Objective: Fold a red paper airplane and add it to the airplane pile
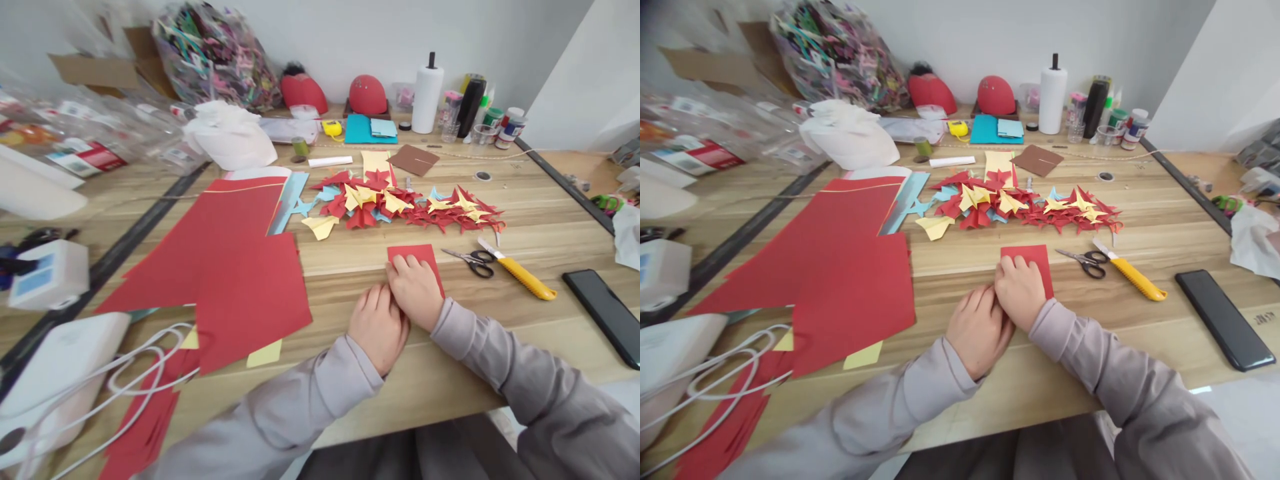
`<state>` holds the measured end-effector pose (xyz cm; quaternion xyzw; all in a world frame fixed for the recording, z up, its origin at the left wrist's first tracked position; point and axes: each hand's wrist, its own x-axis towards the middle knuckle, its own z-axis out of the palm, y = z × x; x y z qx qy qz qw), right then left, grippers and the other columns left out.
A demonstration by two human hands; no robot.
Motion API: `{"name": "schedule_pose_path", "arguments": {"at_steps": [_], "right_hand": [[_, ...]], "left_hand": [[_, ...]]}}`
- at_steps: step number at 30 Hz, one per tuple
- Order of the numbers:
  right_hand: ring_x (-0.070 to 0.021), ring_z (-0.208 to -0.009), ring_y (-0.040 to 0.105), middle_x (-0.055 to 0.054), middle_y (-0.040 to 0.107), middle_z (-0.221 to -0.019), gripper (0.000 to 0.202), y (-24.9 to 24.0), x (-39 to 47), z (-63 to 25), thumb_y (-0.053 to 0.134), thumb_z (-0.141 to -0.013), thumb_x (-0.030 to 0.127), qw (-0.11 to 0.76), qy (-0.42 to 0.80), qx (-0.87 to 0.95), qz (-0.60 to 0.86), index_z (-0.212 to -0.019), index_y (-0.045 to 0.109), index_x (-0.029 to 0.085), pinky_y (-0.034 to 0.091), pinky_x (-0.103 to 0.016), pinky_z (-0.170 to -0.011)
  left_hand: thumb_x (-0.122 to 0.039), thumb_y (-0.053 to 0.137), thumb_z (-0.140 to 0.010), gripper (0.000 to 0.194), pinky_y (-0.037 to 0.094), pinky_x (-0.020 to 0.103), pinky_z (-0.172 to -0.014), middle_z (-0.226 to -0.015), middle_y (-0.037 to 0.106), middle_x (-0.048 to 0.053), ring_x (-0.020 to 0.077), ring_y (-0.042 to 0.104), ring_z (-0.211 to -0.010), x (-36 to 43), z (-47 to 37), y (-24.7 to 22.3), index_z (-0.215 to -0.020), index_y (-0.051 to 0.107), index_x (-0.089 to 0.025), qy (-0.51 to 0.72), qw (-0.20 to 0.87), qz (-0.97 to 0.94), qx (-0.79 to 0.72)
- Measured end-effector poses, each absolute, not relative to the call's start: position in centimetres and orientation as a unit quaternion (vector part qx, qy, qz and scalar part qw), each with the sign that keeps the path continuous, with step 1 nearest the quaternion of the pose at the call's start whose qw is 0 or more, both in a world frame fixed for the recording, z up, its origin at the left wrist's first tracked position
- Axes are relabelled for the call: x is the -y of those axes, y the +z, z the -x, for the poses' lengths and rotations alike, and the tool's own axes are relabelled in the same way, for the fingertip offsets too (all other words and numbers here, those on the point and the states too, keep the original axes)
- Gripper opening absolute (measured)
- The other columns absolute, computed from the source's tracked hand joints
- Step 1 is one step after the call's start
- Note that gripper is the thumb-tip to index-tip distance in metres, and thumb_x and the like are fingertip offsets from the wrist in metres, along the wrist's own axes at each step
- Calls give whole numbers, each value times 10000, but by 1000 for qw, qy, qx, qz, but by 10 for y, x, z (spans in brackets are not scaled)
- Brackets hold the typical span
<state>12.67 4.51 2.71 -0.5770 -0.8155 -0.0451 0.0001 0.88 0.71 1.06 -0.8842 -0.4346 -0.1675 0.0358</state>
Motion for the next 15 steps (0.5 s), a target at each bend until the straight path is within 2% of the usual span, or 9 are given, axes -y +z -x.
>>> {"name": "schedule_pose_path", "arguments": {"at_steps": [11, 15], "right_hand": [[-277, -969, 540, -180, 563, -1077, 327, 26, -76, -130, 312, -941, 156, 3, -56, 797, 602, -1142, 568, 122, 389, -392, -767], [-236, -906, 567, -134, 565, -1086, 374, 24, -84, -145, 342, -932, 161, 14, -7, 813, 582, -1236, 557, 197, 377, -362, -765]], "left_hand": [[-304, 501, -837, 360, 455, 426, -882, -1052, 619, 178, 300, 537, -997, -6, -9, 11, -1060, 637, -56, -149, 33, 882, 446], [-344, 495, -838, 396, 434, 444, -915, -1118, 607, 183, 313, 523, -1054, -11, -6, 13, -1084, 631, -64, -145, 15, 880, 452]]}}
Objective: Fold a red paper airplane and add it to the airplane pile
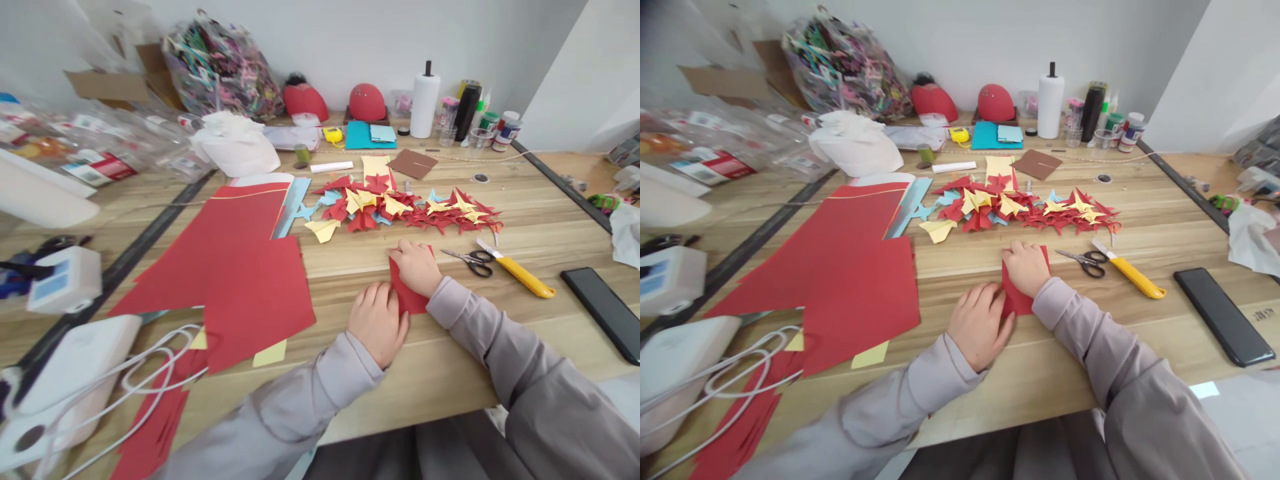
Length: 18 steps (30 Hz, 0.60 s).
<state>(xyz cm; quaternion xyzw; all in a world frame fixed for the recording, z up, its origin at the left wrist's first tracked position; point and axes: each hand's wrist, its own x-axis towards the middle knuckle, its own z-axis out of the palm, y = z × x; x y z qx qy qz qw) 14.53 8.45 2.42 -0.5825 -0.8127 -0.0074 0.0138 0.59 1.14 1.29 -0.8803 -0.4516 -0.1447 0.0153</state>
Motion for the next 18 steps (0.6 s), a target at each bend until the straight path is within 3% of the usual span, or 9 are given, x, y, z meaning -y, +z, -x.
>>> {"name": "schedule_pose_path", "arguments": {"at_steps": [6, 12, 18], "right_hand": [[-232, -914, 559, -130, 549, -1089, 401, 17, -86, -154, 368, -935, 204, 48, 15, 812, 582, -1301, 530, 227, 352, -356, -775], [-223, -895, 563, -119, 560, -1069, 389, 13, -88, -154, 394, -926, 200, 65, 26, 813, 578, -1280, 552, 238, 357, -344, -765], [-230, -894, 571, -121, 566, -1055, 381, 14, -88, -154, 381, -931, 211, 63, 12, 816, 574, -1265, 565, 229, 363, -348, -753]], "left_hand": [[-397, 481, -849, 502, 348, 478, -1008, -1265, 542, 215, 349, 450, -1193, -41, -11, 7, -1199, 581, -51, -138, 34, 854, 500], [-436, 513, -807, 587, 327, 490, -1021, -1302, 523, 211, 358, 448, -1203, -62, -17, 1, -1265, 539, -70, -138, 47, 843, 518], [-387, 493, -828, 528, 351, 468, -1023, -1296, 540, 199, 345, 454, -1217, -55, -14, 3, -1245, 561, -69, -136, 58, 853, 500]]}}
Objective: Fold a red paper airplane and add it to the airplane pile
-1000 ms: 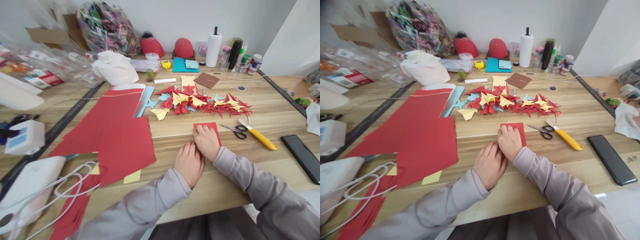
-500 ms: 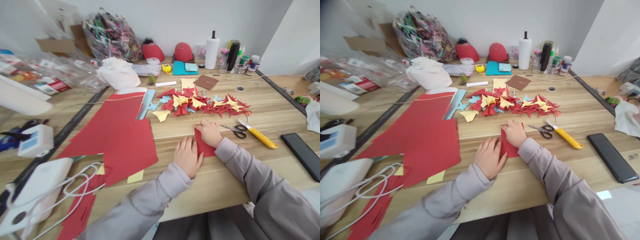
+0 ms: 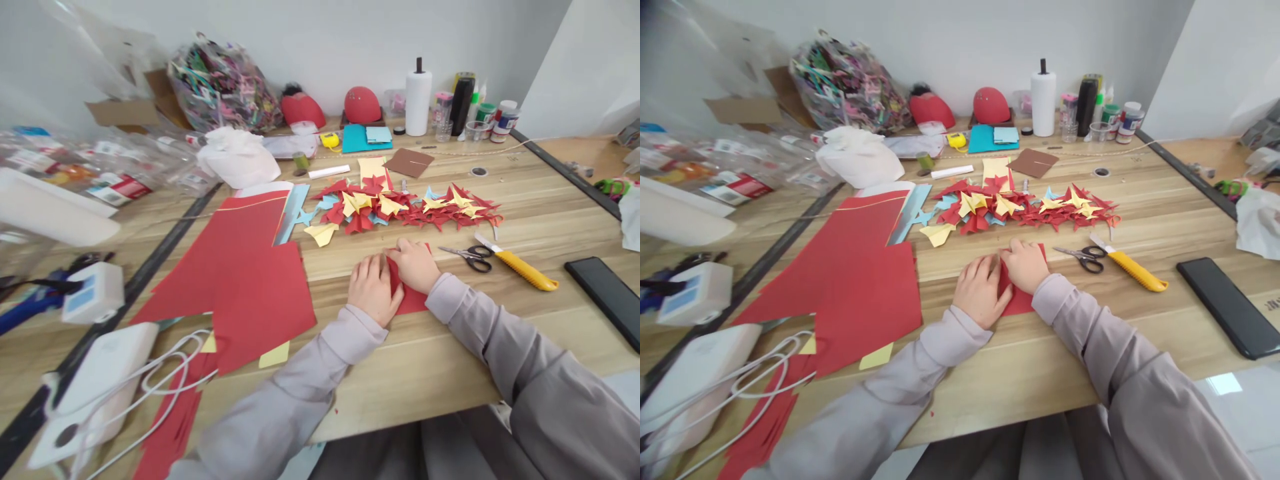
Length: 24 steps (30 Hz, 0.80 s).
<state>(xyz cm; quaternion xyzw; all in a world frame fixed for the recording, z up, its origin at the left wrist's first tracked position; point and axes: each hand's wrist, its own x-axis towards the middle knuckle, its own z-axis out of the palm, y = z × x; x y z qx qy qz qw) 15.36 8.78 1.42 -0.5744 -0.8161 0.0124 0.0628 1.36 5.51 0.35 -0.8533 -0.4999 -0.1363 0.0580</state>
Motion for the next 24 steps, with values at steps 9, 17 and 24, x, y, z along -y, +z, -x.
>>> {"name": "schedule_pose_path", "arguments": {"at_steps": [9, 17, 24], "right_hand": [[-242, -891, 575, -123, 564, -1058, 386, 17, -86, -152, 411, -899, 187, 62, 9, 817, 573, -1248, 574, 219, 365, -358, -744], [-255, -941, 562, -136, 559, -1066, 397, 14, -88, -152, 373, -904, 152, 63, 13, 819, 570, -1242, 573, 206, 358, -365, -754], [-254, -961, 535, -148, 552, -1055, 357, 14, -85, -150, 343, -921, 147, 67, 13, 817, 573, -1155, 612, 170, 351, -370, -774]], "left_hand": [[-343, 485, -843, 499, 349, 465, -1066, -1244, 580, 221, 342, 474, -1209, -28, -12, 7, -1165, 612, 17, -142, 72, 879, 450], [-279, 485, -842, 421, 456, 464, -977, -1105, 649, 220, 325, 557, -1081, -2, -3, 2, -1062, 657, 37, -181, 101, 896, 394], [-238, 474, -850, 344, 515, 431, -908, -1079, 670, 200, 310, 598, -1024, 20, -5, 0, -944, 702, 2, -190, 134, 899, 370]]}}
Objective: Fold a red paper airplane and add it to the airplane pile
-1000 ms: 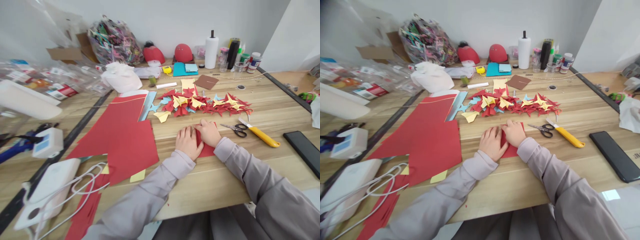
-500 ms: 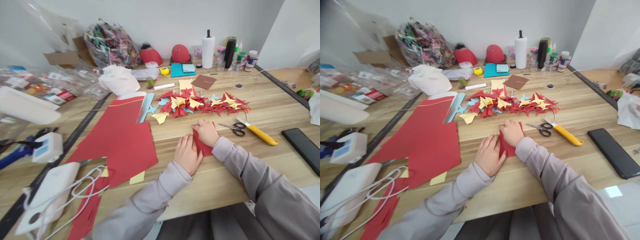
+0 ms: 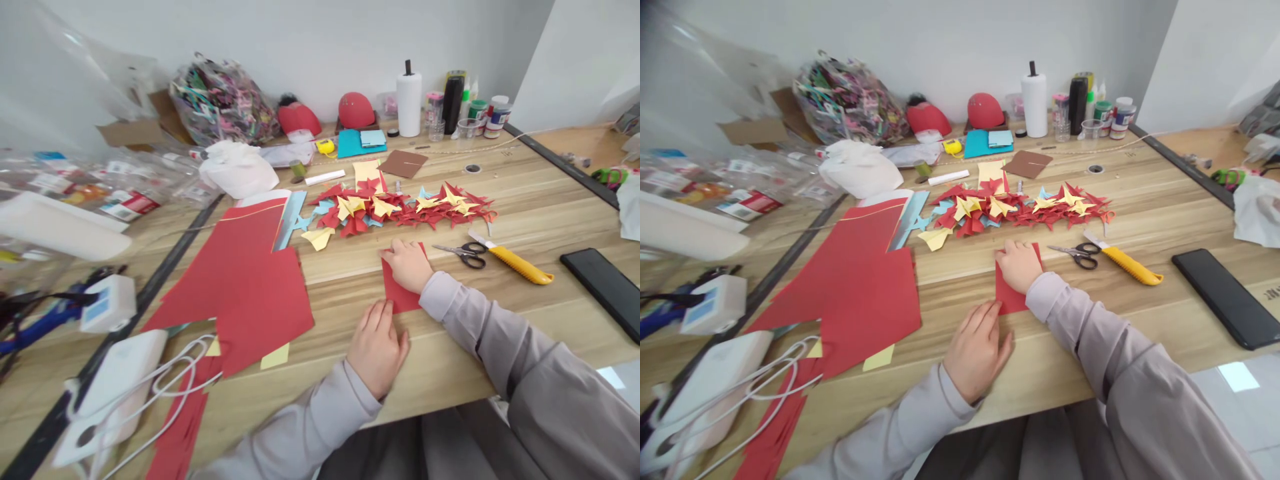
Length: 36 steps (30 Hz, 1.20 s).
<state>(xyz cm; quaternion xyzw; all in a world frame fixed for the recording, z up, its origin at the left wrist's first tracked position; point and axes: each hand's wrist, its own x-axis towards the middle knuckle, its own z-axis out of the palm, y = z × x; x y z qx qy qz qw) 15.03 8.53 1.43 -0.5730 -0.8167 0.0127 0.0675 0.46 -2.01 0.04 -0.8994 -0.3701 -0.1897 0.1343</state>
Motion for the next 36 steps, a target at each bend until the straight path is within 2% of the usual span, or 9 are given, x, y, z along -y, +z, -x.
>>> {"name": "schedule_pose_path", "arguments": {"at_steps": [7, 14, 20, 25, 29, 32, 36], "right_hand": [[-309, -1031, 447, -177, 548, -1134, 377, 16, -56, -142, 333, -937, 189, 63, -24, 833, 549, -1239, 551, 131, 361, -403, -777], [-292, -997, 460, -177, 546, -1132, 352, 16, -59, -136, 344, -926, 167, 69, -52, 811, 579, -1203, 549, 96, 368, -406, -752], [-273, -935, 504, -154, 553, -1079, 315, 17, -79, -137, 346, -927, 174, 58, -59, 802, 592, -1124, 589, 143, 371, -394, -737], [-286, -965, 495, -188, 562, -1086, 345, 18, -68, -131, 358, -917, 146, 54, -62, 805, 587, -1182, 568, 82, 383, -399, -748], [-292, -963, 490, -204, 578, -1079, 340, 19, -41, -124, 398, -902, 136, 45, -51, 823, 564, -1171, 579, 31, 399, -394, -741], [-286, -965, 490, -199, 579, -1082, 310, 21, -33, -122, 411, -900, 136, 46, -44, 825, 561, -1126, 604, 50, 403, -398, -745], [-286, -991, 486, -184, 575, -1080, 301, 24, -49, -124, 379, -916, 144, 47, -41, 813, 579, -1110, 603, 85, 401, -402, -729]], "left_hand": [[-234, 486, -847, 347, 543, 433, -854, -1024, 678, 229, 312, 622, -965, 17, -2, 2, -925, 701, 28, -194, 129, 905, 356], [-216, 486, -845, 337, 551, 420, -845, -1033, 684, 227, 302, 636, -949, 16, 2, 4, -932, 700, 31, -213, 120, 910, 335], [-204, 496, -837, 308, 555, 419, -836, -1025, 687, 219, 296, 637, -940, 16, 0, 4, -908, 704, 12, -229, 113, 906, 337], [-203, 514, -821, 301, 562, 434, -823, -1000, 683, 240, 307, 632, -933, 17, -1, 5, -884, 701, 24, -242, 118, 902, 337], [-190, 514, -815, 281, 563, 421, -839, -968, 694, 206, 289, 632, -930, 16, 0, 6, -905, 703, -2, -252, 91, 902, 338], [-178, 520, -807, 259, 562, 424, -845, -950, 697, 188, 289, 629, -933, 16, 1, 6, -893, 708, -22, -257, 74, 903, 336], [-195, 510, -818, 294, 567, 424, -832, -985, 688, 213, 300, 623, -942, 16, 0, 6, -897, 705, 10, -251, 81, 901, 345]]}}
